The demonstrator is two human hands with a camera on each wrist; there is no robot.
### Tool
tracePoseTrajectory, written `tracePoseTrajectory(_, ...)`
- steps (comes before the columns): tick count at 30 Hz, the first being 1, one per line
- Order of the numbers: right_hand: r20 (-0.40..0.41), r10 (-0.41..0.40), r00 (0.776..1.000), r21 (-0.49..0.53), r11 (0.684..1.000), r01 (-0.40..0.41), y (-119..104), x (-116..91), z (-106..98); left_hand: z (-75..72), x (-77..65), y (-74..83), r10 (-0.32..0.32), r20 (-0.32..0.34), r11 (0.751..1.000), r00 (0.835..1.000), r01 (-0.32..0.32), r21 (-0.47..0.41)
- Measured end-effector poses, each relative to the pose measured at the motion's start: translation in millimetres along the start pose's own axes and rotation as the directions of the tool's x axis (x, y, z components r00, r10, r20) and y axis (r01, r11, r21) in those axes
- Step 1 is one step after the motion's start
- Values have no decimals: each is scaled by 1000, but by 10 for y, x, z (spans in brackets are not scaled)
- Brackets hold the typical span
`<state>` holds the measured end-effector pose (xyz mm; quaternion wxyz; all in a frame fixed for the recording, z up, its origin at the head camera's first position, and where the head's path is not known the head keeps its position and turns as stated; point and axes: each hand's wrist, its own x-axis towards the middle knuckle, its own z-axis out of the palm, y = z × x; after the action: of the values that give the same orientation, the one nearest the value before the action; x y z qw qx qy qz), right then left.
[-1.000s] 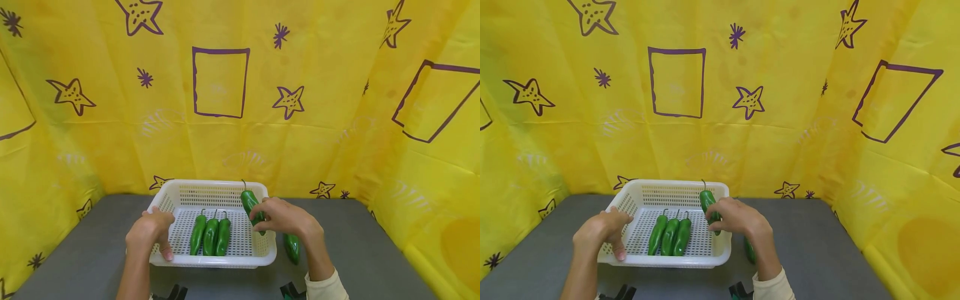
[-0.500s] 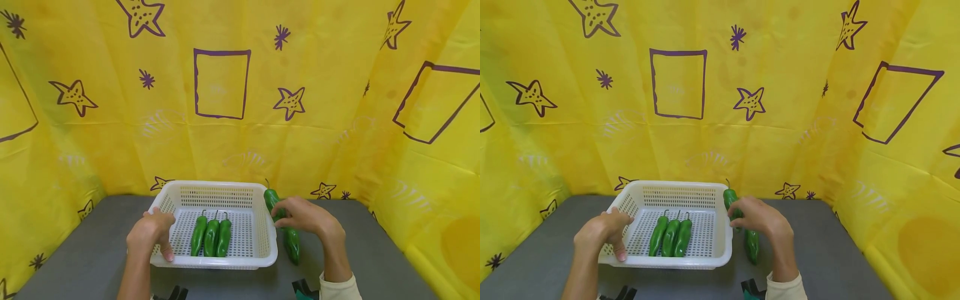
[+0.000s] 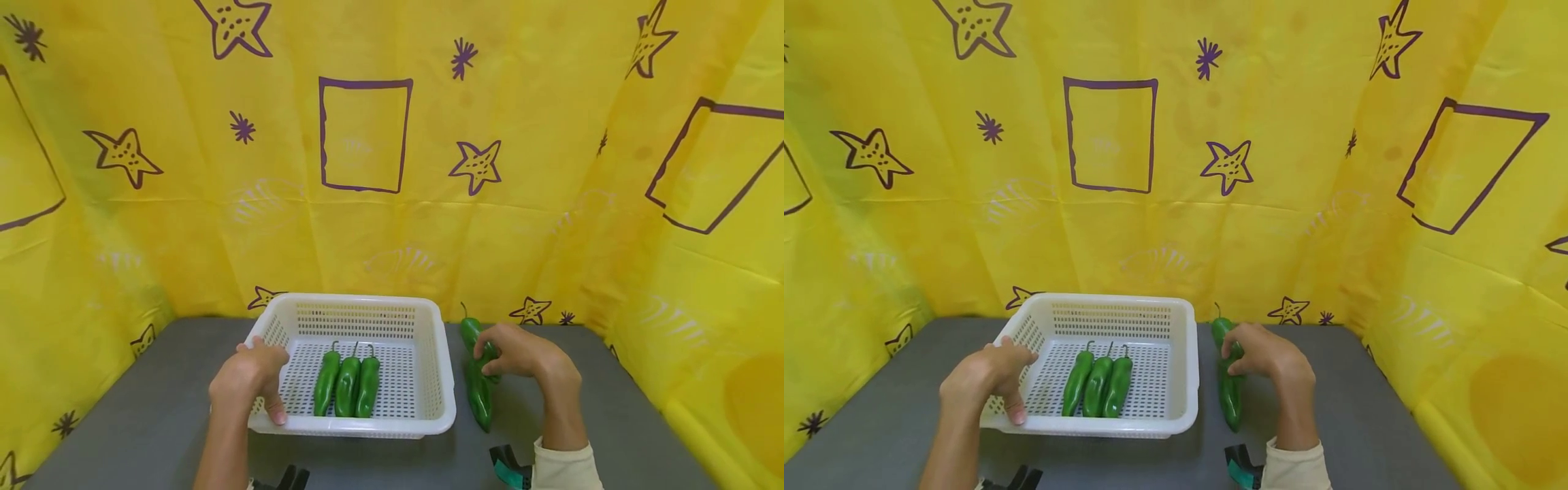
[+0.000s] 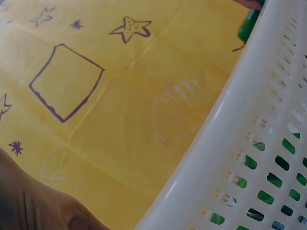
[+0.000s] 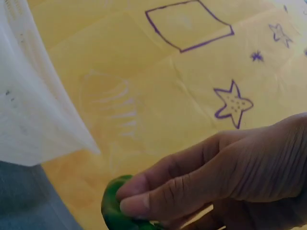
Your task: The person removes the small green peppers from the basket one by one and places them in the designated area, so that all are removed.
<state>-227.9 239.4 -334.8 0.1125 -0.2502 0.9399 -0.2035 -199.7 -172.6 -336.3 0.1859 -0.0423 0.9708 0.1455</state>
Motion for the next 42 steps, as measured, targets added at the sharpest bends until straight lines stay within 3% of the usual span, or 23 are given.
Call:
tracePoseTrajectory(5, 38, 177, 984, 15, 984, -177, 129, -43, 21, 12, -5, -4, 11, -17, 1000, 1000, -10, 8)
tracePoseTrajectory(9, 63, 331, 941, 20, 943, -333, 186, -70, 43, 24, -12, -12, 14, -32, 1000, 999, -14, 5)
tracePoseTrajectory(18, 121, 493, 862, 72, 861, -503, 325, -78, 158, 8, -1, 3, 4, -23, 1000, 1000, -4, -7)
tracePoseTrajectory(24, 139, 521, 842, 141, 831, -538, 415, -38, 261, 3, -6, 18, -14, -21, 999, 1000, 14, -31)
tracePoseTrajectory(31, 130, 551, 825, 85, 822, -562, 417, 3, 322, 1, -10, 44, -84, 11, 989, 996, 84, -122)
tracePoseTrajectory(38, 144, 543, 828, 108, 823, -558, 416, 39, 343, -14, 2, 51, -48, 2, 998, 999, 48, -48)
tracePoseTrajectory(42, 152, 546, 824, 104, 820, -563, 438, 56, 341, -8, -4, 47, -52, -3, 997, 999, 52, -55)
